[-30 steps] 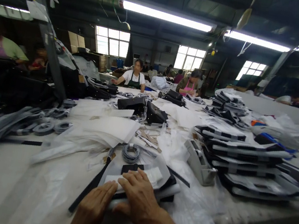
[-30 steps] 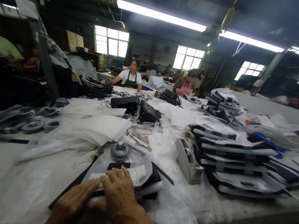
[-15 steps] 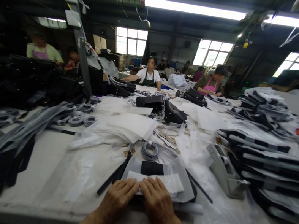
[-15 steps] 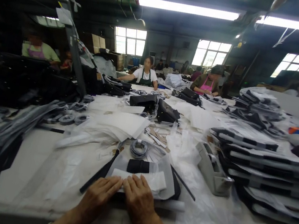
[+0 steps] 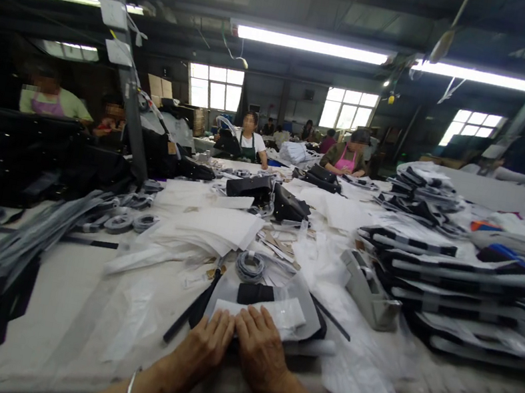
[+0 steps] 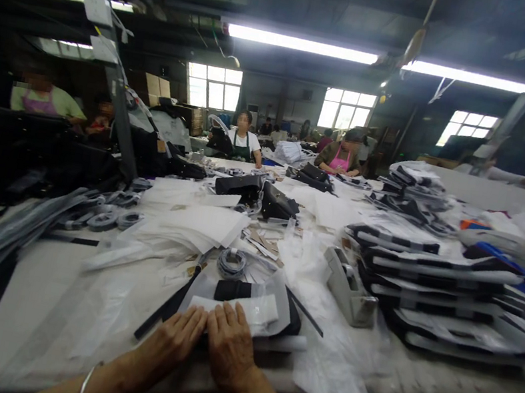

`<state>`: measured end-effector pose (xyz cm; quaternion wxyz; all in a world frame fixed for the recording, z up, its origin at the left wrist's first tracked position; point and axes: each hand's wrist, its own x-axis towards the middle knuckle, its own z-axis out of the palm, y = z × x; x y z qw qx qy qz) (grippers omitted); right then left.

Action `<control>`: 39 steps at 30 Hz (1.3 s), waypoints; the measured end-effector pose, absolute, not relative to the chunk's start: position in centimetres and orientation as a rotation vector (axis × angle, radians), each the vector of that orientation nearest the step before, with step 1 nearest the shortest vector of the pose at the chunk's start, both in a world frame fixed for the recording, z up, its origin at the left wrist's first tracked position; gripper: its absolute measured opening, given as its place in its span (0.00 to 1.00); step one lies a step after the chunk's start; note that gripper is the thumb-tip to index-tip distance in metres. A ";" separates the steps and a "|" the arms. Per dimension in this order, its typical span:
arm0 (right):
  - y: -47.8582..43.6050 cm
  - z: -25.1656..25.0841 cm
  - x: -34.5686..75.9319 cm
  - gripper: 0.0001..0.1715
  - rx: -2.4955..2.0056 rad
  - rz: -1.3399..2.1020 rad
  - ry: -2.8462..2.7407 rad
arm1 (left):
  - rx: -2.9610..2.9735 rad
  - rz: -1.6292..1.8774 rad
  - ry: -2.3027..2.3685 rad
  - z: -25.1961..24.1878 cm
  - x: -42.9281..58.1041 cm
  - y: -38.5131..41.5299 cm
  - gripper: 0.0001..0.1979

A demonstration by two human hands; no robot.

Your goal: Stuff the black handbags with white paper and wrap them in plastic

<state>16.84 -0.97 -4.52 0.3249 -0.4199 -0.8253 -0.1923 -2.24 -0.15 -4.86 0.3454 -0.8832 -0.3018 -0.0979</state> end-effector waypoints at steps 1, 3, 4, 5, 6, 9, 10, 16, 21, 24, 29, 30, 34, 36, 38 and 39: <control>-1.0 -4.7 16.7 0.17 -1.110 -0.526 -2.161 | -2.293 -0.257 -0.774 -4.8 -2.3 0.0 0.22; -1.0 -4.9 16.6 0.16 -1.124 -0.567 -2.176 | -2.296 -0.264 -0.750 -4.7 -2.6 0.3 0.23; -0.9 -4.9 16.6 0.16 -1.129 -0.588 -2.191 | -2.298 -0.267 -0.740 -4.7 -2.7 0.4 0.24; -0.8 -5.0 16.6 0.17 -1.133 -0.610 -2.212 | -2.298 -0.273 -0.731 -4.7 -2.7 0.5 0.24; -0.8 -5.1 16.7 0.17 -1.134 -0.631 -2.238 | -2.297 -0.279 -0.726 -4.7 -2.8 0.5 0.24; -0.6 -5.5 16.8 0.20 -1.126 -0.686 -2.331 | -2.270 -0.305 -0.741 -4.9 -2.5 0.6 0.22; -0.5 -5.7 16.8 0.21 -1.127 -0.701 -2.346 | -2.255 -0.317 -0.756 -5.1 -2.3 0.6 0.21; -0.9 -5.5 16.7 0.22 -1.089 -0.769 -2.332 | -2.191 -0.362 -0.745 -5.4 -2.4 0.3 0.20; -0.6 -1.8 17.1 0.20 -1.062 -0.638 -2.504 | -2.097 -0.437 -0.701 -4.6 -3.2 0.5 0.26; 0.1 0.5 17.2 0.17 -1.055 -0.641 -2.546 | -2.054 -0.491 -0.718 -4.2 -3.2 1.3 0.24; 1.0 2.4 16.8 0.27 -1.129 -0.605 -2.534 | -2.043 -0.695 -0.706 -2.8 -2.6 2.9 0.27; 0.9 2.9 16.8 0.29 -1.140 -0.584 -2.526 | -2.046 -0.743 -0.689 -2.3 -2.5 3.2 0.28; -0.4 6.1 18.6 0.33 -0.960 -0.411 -2.440 | -2.137 -0.805 -0.644 -0.5 -3.3 3.8 0.30; -1.7 8.0 21.2 0.31 -0.793 -0.342 -2.325 | -2.160 -0.817 -0.703 0.1 -4.3 4.0 0.29; -2.6 9.0 25.0 0.26 -0.758 -0.350 -2.128 | -2.169 -0.831 -0.795 0.5 -5.2 4.1 0.27; -2.8 9.0 27.1 0.24 -0.809 -0.353 -2.009 | -2.176 -0.845 -0.843 0.8 -5.6 4.1 0.25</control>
